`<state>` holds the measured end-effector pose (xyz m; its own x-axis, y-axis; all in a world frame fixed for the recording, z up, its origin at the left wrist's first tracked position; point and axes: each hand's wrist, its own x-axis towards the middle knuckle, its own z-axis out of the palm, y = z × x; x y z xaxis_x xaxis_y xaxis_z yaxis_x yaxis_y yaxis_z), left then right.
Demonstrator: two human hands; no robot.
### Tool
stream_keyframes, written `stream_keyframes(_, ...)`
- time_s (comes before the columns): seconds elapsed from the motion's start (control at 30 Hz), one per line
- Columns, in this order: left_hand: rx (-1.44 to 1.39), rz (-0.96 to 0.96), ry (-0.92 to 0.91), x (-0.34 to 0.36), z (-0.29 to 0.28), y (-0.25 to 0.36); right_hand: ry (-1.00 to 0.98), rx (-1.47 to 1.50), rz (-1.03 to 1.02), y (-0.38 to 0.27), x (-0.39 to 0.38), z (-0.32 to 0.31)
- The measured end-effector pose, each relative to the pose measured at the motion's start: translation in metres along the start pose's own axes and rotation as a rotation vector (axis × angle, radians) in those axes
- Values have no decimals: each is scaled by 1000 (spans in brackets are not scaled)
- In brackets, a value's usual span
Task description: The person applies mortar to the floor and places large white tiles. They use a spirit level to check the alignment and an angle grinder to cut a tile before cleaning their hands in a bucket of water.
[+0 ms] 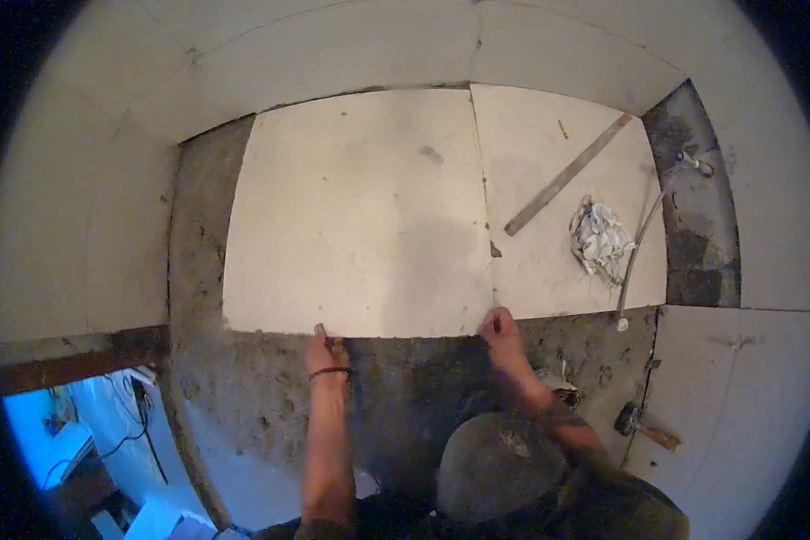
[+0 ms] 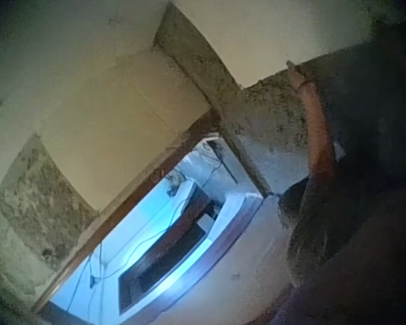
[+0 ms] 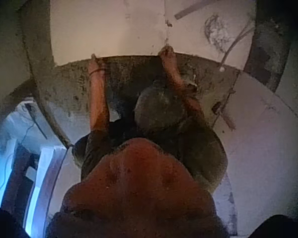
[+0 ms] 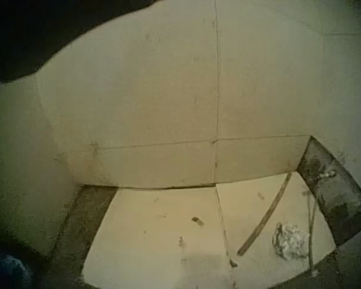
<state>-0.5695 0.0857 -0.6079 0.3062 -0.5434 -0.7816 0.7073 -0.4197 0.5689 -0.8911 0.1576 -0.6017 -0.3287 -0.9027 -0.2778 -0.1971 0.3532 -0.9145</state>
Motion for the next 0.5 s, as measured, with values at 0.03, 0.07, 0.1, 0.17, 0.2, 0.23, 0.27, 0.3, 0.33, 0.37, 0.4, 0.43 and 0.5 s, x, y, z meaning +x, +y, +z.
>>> stream_keyframes(0.03,76,54,21,-14,12,6,-6,-27,-14,-9,1,-10)
stream_keyframes(0.07,62,81,17,-17,12,18,-16,-37,-43,-22,6,-14)
stream_keyframes(0.1,78,84,-32,-18,9,31,-29,-26,-70,-37,10,-16)
stream_keyframes(0.17,80,105,-50,-29,-1,51,-57,46,-67,-62,7,-14)
stream_keyframes(0.2,58,191,-81,-33,3,60,-86,45,-79,-77,3,-15)
stream_keyframes(0.23,19,275,-112,-36,13,66,-88,136,-13,-94,6,-18)
stream_keyframes(0.27,-14,320,-164,-49,23,77,-104,235,65,-113,5,-21)
stream_keyframes(0.3,-47,367,-208,-61,33,86,-156,224,56,-129,7,-26)
stream_keyframes(0.33,-92,374,-281,-64,45,89,-133,234,168,-145,13,-36)
stream_keyframes(0.37,-125,403,-340,-68,47,101,-126,254,286,-158,17,-36)
stream_keyframes(0.4,-113,328,-436,-72,51,115,-166,233,268,-177,17,-39)
stream_keyframes(0.43,-101,250,-537,-69,50,126,-122,350,266,-193,18,-40)
stream_keyframes(0.5,-118,143,-678,-52,14,170,-127,466,268,-214,21,-37)
